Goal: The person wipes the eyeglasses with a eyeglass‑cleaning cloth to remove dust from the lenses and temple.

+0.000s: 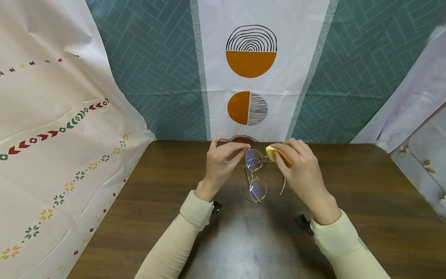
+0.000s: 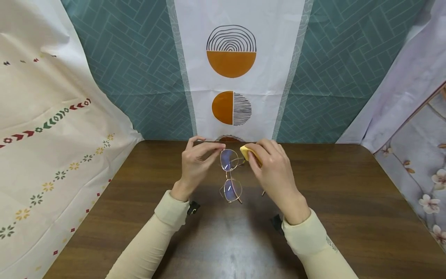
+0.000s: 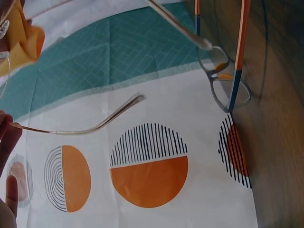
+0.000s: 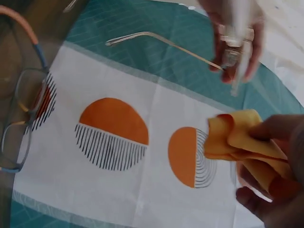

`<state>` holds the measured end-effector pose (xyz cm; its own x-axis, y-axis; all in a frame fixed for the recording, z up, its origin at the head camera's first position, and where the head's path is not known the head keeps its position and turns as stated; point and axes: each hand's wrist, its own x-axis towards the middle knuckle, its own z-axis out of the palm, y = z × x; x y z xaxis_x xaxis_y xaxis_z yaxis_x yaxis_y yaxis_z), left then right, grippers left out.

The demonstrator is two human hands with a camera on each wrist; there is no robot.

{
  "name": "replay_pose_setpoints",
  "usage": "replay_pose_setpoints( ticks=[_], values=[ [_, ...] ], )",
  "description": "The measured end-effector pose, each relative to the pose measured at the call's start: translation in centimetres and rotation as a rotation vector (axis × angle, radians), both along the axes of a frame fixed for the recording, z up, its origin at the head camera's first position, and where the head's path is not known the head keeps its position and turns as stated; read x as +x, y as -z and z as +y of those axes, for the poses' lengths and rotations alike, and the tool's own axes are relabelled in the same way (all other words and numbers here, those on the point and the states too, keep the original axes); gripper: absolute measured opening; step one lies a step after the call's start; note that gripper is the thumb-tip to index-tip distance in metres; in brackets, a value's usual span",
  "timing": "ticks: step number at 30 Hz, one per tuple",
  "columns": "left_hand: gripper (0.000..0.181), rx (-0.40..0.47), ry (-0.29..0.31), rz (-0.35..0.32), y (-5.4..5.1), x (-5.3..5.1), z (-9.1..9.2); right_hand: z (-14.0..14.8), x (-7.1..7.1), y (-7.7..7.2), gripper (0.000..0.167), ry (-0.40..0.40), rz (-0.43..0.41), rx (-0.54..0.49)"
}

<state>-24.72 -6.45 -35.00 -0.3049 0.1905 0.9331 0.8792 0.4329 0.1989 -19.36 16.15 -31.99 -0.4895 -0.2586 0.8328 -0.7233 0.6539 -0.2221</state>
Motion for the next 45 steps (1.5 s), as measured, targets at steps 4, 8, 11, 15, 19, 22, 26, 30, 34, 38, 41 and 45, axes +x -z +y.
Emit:
replay_pose_setpoints(
  ticks=[4,8,11,15,19,22,26,30,34,38,41,45],
  values=[
    [0.017,-0.031,0.017,0.003,0.2,0.1,0.3,-0.8,-0.2,0.5,0.023,0.008,0.117,0.038],
    [0.017,-0.056,0.020,0.011,0.2,0.3,0.6,-1.4,-0.4,1.0,0.025,-0.047,0.186,0.103],
    [0.017,-0.067,0.008,0.022,0.2,0.4,0.6,-1.5,-0.5,1.2,0.028,-0.084,0.167,0.124],
    [0.016,-0.056,-0.018,0.033,0.1,0.5,0.6,-1.2,-0.6,1.1,0.030,-0.099,0.106,0.097],
    [0.016,-0.039,-0.044,0.037,0.0,0.6,0.5,-0.9,-0.7,1.0,0.030,-0.115,0.081,0.081],
    [0.015,-0.028,-0.059,0.038,-0.1,0.6,0.4,-0.8,-0.8,0.9,0.028,-0.135,0.057,0.092],
    [0.016,-0.015,-0.069,0.028,-0.1,0.5,0.2,-0.6,-0.7,0.8,0.030,-0.158,0.031,0.118],
    [0.016,-0.013,-0.079,0.018,-0.1,0.4,0.1,-0.5,-0.5,0.7,0.032,-0.168,0.015,0.157],
    [0.015,-0.016,-0.085,0.017,-0.1,0.2,0.0,-0.6,-0.3,0.6,0.034,-0.179,-0.005,0.189],
    [0.014,-0.009,-0.086,0.009,-0.1,0.2,-0.1,-0.7,-0.1,0.6,0.033,-0.196,-0.032,0.206],
    [0.013,0.005,-0.085,0.006,-0.2,0.2,-0.1,-0.8,0.1,0.4,0.029,-0.215,-0.061,0.217],
    [0.013,0.025,-0.079,0.001,-0.3,0.2,-0.2,-0.7,0.4,0.1,0.029,-0.232,-0.095,0.210]
  ],
)
